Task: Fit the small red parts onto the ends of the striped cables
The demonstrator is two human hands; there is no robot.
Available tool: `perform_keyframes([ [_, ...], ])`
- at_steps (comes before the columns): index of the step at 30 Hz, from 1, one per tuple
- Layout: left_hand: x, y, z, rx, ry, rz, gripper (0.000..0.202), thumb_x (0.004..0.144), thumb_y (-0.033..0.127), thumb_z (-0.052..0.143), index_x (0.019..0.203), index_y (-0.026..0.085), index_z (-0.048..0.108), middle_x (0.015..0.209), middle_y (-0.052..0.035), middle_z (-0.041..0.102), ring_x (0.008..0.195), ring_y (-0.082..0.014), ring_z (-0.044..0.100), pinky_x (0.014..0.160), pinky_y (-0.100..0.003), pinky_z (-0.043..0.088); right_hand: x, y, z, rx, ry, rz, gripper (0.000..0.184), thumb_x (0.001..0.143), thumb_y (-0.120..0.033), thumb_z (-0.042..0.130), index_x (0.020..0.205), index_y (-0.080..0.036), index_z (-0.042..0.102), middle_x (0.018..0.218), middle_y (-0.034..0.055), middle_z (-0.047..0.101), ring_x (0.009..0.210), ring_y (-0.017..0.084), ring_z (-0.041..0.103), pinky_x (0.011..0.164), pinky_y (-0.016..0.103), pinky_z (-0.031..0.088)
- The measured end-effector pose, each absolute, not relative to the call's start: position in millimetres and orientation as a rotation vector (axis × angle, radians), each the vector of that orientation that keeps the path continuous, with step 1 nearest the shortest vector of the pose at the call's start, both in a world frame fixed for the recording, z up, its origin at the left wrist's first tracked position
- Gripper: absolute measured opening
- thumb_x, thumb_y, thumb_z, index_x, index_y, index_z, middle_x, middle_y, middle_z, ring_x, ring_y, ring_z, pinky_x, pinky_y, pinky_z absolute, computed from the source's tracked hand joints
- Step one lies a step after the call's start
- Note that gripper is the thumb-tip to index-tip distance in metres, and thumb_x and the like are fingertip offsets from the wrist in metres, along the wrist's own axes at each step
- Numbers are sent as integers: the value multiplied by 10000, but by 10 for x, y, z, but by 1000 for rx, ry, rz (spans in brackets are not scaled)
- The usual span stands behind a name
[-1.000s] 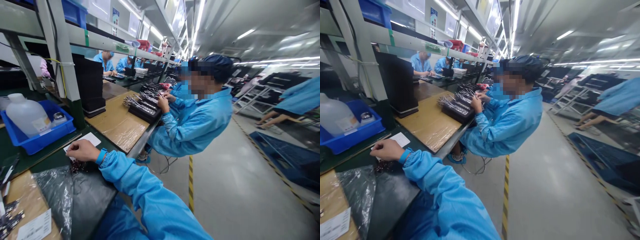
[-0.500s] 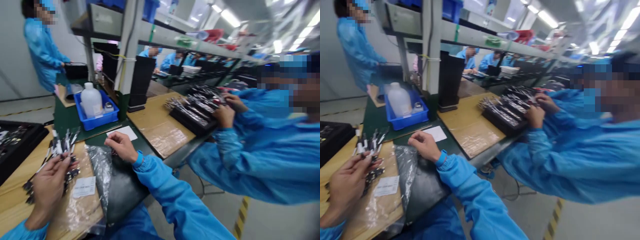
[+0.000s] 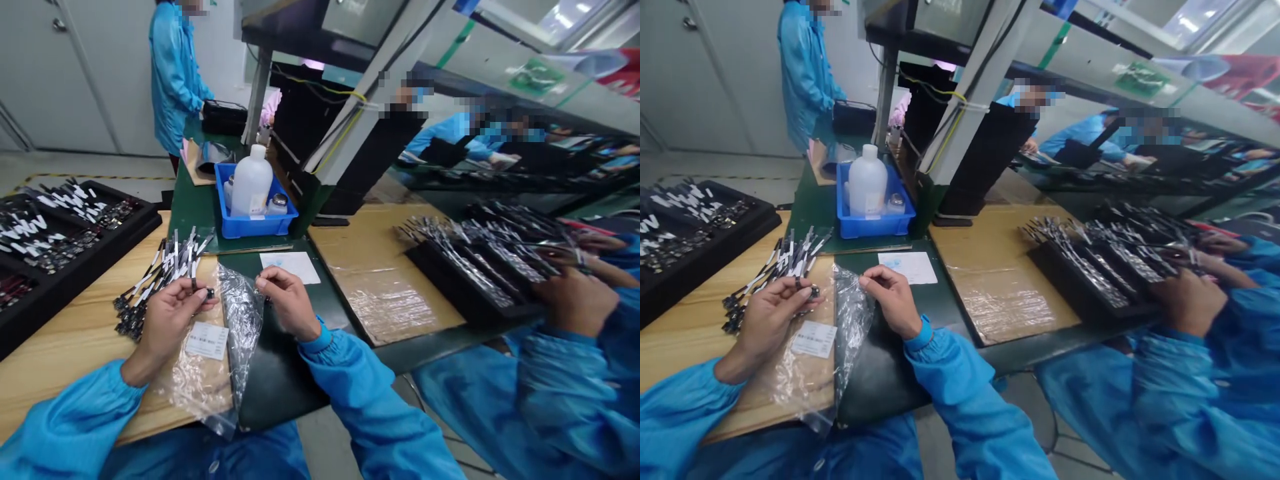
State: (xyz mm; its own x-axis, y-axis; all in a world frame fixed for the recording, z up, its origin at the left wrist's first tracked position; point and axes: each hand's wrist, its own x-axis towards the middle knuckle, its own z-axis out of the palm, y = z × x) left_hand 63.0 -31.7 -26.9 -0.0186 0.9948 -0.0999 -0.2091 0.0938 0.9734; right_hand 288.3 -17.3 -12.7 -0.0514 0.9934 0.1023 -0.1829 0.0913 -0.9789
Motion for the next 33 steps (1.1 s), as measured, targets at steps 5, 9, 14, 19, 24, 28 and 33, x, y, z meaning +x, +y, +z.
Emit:
perform_keyframes([
  [5, 670, -348, -253, 985, 1112, 1239, 499, 715, 416, 840, 1076, 160, 611, 845, -34, 737, 736, -220, 759, 693, -316, 638, 2878, -187, -115, -886, -954, 1484, 224, 777, -366, 773, 796, -207, 616, 600, -41, 579, 531, 107, 516, 542, 247, 463],
  [9, 705, -375, -231, 1029, 1100, 1229, 633, 750, 390, 811, 1268, 195, 504, 810, 5, 697, 696, -199, 751, 654, -295, 631, 2863, -213, -114, -865, -962, 1516, 244, 736, -342, 797, 755, -193, 604, 674, 2, 680, 550, 115, 602, 558, 254, 521],
  [14, 689, -382, -268, 1156, 1080, 1245, 495, 836, 347, 731, 1265, 236, 510, 830, 3, 687, 652, -185, 740, 623, -299, 629, 2820, -246, -142, -857, -1045, 1524, 224, 722, -310, 810, 741, -182, 626, 689, 16, 713, 556, 124, 644, 570, 261, 545],
  [19, 671, -416, -294, 1408, 1052, 1142, 196, 915, 333, 612, 899, 184, 738, 943, -80, 705, 712, -204, 749, 671, -329, 643, 2781, -260, -160, -891, -1073, 1603, 252, 723, -351, 824, 753, -180, 641, 697, 23, 728, 541, 120, 635, 568, 277, 565],
  [24, 695, -454, -293, 1424, 985, 1132, 171, 861, 284, 675, 981, 207, 770, 1068, -99, 704, 775, -230, 747, 729, -384, 659, 2748, -256, -230, -891, -1132, 1658, 263, 740, -373, 821, 768, -174, 653, 719, 35, 741, 554, 126, 658, 583, 279, 579],
  [28, 701, -463, -281, 1399, 961, 1143, 166, 843, 268, 692, 964, 212, 791, 1018, -99, 707, 836, -250, 735, 720, -395, 665, 2736, -251, -284, -877, -1157, 1677, 240, 764, -352, 813, 791, -167, 662, 744, 45, 751, 572, 134, 678, 593, 285, 589],
  [33, 707, -466, -266, 1392, 942, 1106, 165, 857, 291, 686, 951, 201, 788, 969, -96, 703, 789, -231, 727, 688, -378, 660, 2734, -248, -301, -858, -1175, 1680, 223, 788, -330, 800, 803, -158, 659, 747, 50, 753, 575, 127, 679, 587, 268, 581],
])
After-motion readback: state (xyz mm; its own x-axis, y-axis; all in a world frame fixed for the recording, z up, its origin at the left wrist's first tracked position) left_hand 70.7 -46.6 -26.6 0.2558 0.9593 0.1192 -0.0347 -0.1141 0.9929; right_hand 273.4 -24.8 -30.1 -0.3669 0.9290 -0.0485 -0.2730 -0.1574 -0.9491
